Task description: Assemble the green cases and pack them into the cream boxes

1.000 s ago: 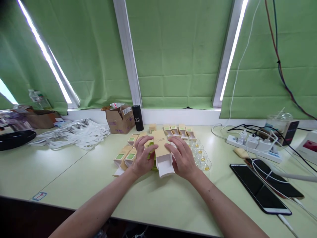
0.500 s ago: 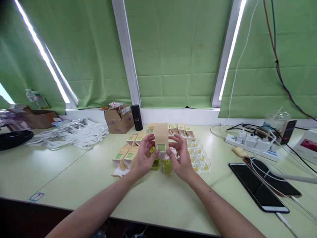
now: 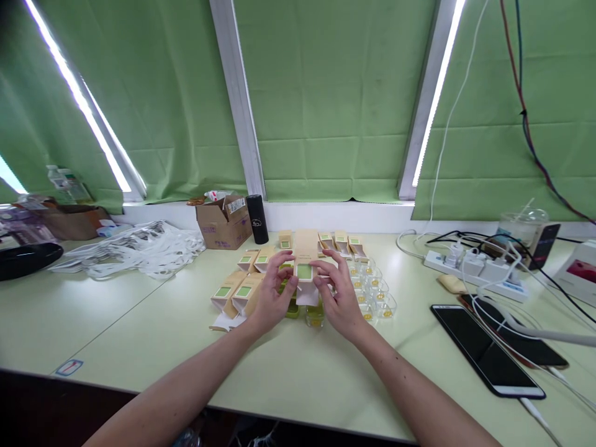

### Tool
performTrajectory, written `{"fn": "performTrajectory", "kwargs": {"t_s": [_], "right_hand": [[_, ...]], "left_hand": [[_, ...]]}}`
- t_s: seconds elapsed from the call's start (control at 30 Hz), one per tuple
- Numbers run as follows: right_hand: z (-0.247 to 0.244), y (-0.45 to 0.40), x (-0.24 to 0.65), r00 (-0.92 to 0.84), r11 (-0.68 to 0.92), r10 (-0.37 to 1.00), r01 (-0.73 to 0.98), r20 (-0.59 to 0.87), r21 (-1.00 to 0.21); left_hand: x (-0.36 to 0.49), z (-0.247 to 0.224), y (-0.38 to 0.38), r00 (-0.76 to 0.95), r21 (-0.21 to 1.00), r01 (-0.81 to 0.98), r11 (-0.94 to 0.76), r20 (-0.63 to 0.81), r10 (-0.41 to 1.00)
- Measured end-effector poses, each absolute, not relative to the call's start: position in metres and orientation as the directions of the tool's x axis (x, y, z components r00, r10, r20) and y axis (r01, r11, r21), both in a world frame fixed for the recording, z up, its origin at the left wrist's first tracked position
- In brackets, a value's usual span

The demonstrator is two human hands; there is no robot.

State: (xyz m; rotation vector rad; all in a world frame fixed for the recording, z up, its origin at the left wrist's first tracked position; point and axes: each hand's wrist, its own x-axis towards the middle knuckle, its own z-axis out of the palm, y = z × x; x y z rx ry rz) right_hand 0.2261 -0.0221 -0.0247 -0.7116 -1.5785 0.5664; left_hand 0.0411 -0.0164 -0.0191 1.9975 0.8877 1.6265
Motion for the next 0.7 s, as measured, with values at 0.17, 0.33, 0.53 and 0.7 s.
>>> {"fn": "performTrajectory", "kwargs": {"t_s": [0.17, 0.33, 0.53, 0.7], "right_hand": [[-0.023, -0.0219, 0.2281, -0.052, 0.651, 0.759, 0.083, 0.65, -0.754], [-0.0216, -0.0233, 0.2331, -0.111, 0.624, 0.778, 0.019, 0.619, -0.781], [-0.0227, -0.0235, 0.2357, -0.187, 0.64, 0.753, -0.011, 0.631, -0.768], [-0.0261, -0.0197, 0.2342, -0.188, 0.586, 0.787, -0.072, 0.588, -0.807]], "left_hand": [[0.0343, -0.0158, -0.0209, 0.221, 0.622, 0.22, -0.752, 0.719, 0.659], [0.0314, -0.0182, -0.0176, 0.253, 0.611, 0.175, -0.772, 0.73, 0.635], [0.0344, -0.0219, -0.0123, 0.182, 0.648, 0.185, -0.739, 0.716, 0.674], [0.0373, -0.0233, -0.0112, 0.139, 0.692, 0.169, -0.702, 0.688, 0.712]]}}
